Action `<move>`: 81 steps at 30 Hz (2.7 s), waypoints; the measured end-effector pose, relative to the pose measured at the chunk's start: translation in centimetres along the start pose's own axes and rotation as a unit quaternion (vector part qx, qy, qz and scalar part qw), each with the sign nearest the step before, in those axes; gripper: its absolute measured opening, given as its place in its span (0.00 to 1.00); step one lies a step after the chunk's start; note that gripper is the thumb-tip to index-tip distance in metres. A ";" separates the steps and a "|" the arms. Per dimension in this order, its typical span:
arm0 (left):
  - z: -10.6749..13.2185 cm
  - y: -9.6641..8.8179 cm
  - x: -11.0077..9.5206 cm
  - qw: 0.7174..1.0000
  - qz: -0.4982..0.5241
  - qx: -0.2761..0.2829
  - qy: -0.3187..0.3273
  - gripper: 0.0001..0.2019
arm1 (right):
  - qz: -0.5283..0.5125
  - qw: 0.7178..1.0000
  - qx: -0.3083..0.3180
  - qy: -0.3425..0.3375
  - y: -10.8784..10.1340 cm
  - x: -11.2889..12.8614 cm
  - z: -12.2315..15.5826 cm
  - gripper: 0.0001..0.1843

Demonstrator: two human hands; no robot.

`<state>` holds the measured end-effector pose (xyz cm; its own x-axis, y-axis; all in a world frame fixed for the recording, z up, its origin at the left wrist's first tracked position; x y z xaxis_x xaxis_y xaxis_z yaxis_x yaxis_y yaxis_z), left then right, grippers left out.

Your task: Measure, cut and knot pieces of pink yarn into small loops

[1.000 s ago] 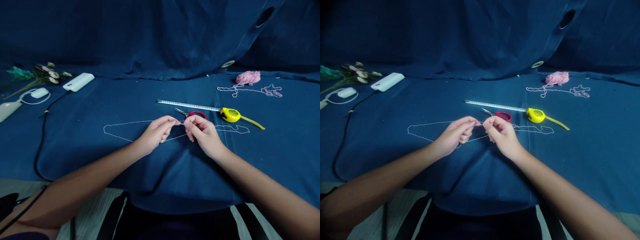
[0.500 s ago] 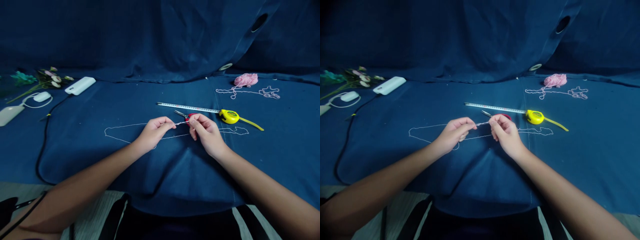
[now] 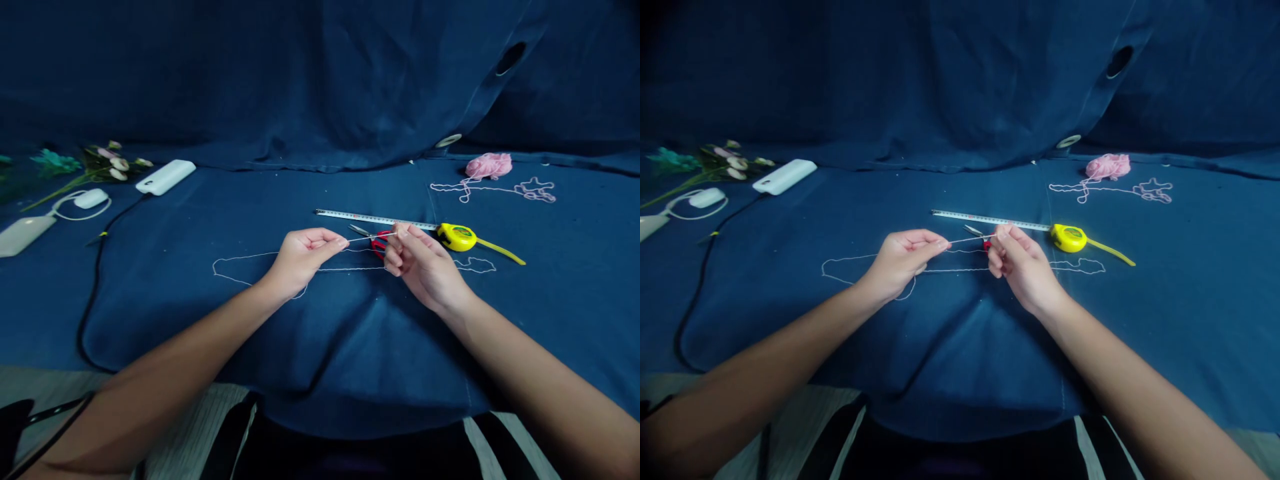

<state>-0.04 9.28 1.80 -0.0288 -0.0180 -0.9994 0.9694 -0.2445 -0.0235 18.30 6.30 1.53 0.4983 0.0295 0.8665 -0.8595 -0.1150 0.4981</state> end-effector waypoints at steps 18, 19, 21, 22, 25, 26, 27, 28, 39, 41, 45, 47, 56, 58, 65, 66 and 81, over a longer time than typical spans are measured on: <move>1.2 4.4 1.4 0.981 -0.058 0.187 0.015 0.12 | 0.080 0.996 0.038 -0.011 0.2 -0.2 -0.2 0.13; 1.3 4.4 1.3 0.982 -0.065 0.177 0.025 0.11 | 0.080 0.996 0.042 -0.008 0.2 -0.2 -0.2 0.13; 1.3 4.2 0.9 0.983 -0.092 0.143 0.061 0.10 | 0.082 0.995 0.048 0.002 0.4 -0.4 -0.1 0.14; 1.3 3.9 0.7 0.983 -0.109 0.124 0.081 0.10 | 0.084 0.995 0.050 0.007 0.5 -0.4 0.0 0.14; 1.3 2.9 -0.1 0.978 -0.152 0.069 0.123 0.12 | 0.086 0.995 0.058 0.013 0.8 -0.3 0.2 0.14; 1.3 2.7 -0.3 0.976 -0.162 0.057 0.131 0.14 | 0.083 0.995 0.059 0.013 0.9 -0.3 0.2 0.14; 1.4 2.6 -0.5 0.975 -0.167 0.051 0.136 0.17 | 0.080 0.995 0.060 0.012 0.9 -0.3 0.2 0.14; 1.5 2.7 -0.6 0.975 -0.166 0.052 0.141 0.19 | 0.077 0.995 0.060 0.011 1.0 -0.3 0.2 0.14; 2.1 5.3 2.5 0.985 0.009 0.169 -0.033 0.12 | 0.232 0.971 -0.008 -0.051 -1.6 -0.1 -0.7 0.14; 1.9 4.7 2.5 0.987 0.012 0.154 -0.038 0.13 | 0.385 0.913 -0.060 -0.123 -3.1 1.8 -0.9 0.15; 1.6 3.8 2.6 0.991 0.009 0.126 -0.047 0.16 | 0.644 0.737 -0.042 -0.200 -3.1 3.2 -1.4 0.13; 1.5 3.6 2.8 0.991 0.002 0.120 -0.052 0.16 | 0.698 0.690 0.002 -0.192 -2.8 2.3 -1.7 0.11; 1.6 3.2 1.5 0.992 -0.062 0.109 -0.004 0.16 | 0.765 0.624 -0.022 -0.161 -3.9 1.9 -1.8 0.18; 1.5 3.3 1.6 0.991 -0.071 0.114 -0.007 0.16 | 0.761 0.629 -0.014 -0.161 -4.0 1.9 -1.8 0.17; 0.9 3.2 3.0 0.988 -0.057 0.132 -0.060 0.16 | 0.633 0.736 -0.105 -0.214 -4.8 4.6 -1.5 0.18; 0.8 3.1 3.1 0.987 -0.052 0.135 -0.067 0.16 | 0.597 0.758 -0.124 -0.232 -5.0 5.4 -1.3 0.19; -0.5 1.3 2.1 0.950 0.290 0.085 -0.083 0.12 | 0.143 0.961 0.228 0.066 2.9 -1.3 1.8 0.31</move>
<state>1.26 9.40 -0.32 0.4468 -0.3458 -0.8251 0.7806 -0.2998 0.5484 15.37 4.12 1.81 0.2054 0.0543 0.9772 -0.8045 -0.5593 0.2001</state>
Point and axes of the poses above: each hand's wrist, its own z-axis away from the middle knuckle, its own y-axis out of the palm, x = y × z, the point moved 10 cm from there along -z, towards the middle knuckle, and after that the axes turned 2 degrees about -y, right-handed, at the moved point
